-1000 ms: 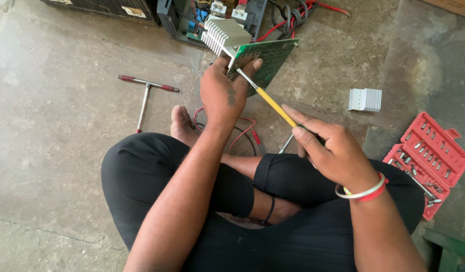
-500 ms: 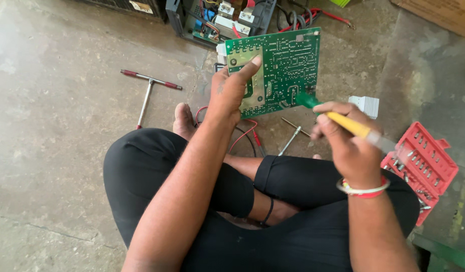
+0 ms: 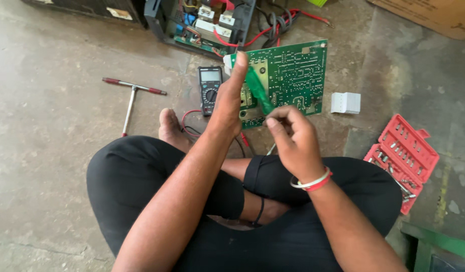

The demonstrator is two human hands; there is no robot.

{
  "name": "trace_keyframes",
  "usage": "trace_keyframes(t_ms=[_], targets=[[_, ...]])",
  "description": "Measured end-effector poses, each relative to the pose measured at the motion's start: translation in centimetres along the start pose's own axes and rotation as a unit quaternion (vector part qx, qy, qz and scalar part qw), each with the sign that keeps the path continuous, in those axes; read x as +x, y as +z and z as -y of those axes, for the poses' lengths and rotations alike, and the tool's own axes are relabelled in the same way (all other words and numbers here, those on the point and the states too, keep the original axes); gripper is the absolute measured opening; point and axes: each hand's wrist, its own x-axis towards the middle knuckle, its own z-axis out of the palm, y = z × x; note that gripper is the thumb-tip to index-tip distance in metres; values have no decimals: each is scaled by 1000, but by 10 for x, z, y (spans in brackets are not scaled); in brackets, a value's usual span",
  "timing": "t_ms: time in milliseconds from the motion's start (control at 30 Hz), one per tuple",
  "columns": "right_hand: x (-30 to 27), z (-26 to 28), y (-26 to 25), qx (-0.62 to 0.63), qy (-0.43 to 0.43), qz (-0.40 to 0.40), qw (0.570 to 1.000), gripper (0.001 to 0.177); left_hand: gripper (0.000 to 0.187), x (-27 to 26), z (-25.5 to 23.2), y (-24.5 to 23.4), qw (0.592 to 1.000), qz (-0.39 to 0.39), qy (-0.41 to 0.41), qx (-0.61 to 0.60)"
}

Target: The person sits on the floor and uses a screwdriver to remove screws from a heatsink attached to a circuit board. They detach the heatsink, flip the board over, and continue to unscrew components from the other side.

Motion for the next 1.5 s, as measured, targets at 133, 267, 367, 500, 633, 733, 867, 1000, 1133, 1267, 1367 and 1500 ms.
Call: trace_keyframes(t_ms=[133,267,367,500,633,733,867,1000,1133,1267,1367,1500], targets=[[-2,7,1,-63,-12,-4,998,8,51,-3,11,2,994,-4,82,73],[-1,19,4,-79,-13,20,997,13,47,0,9,-3,998,-1,56,-21],[2,24,4,-113,0,19,993,20,48,5,5,-5,997,-5,47,-65],[1,25,-10,-203,64,49,976,18,51,17,-14,-21,993,-82,17,-82],[-2,25,-35,-217,-165,20,962,10,51,20,-35,-39,978,-32,29,-205],[-5,23,-53,-77,-108,-33,991,11,51,16,-40,-40,977,0,33,-209],[-15,16,-60,193,-107,-79,972,13,53,15,-38,-41,973,11,9,-231],[-4,0,-37,286,-28,-102,952,17,54,15,-38,-35,975,-14,-10,-222],[2,-11,-16,312,16,-126,941,19,55,10,-39,-30,975,-17,-13,-219],[1,-16,-10,328,-5,-132,935,20,53,10,-37,-31,972,-39,-20,-229],[1,-17,-8,325,-11,-122,938,20,52,11,-33,-32,972,-37,-18,-231],[0,-20,-2,348,8,-88,933,23,48,13,-21,-31,971,-37,-10,-238]])
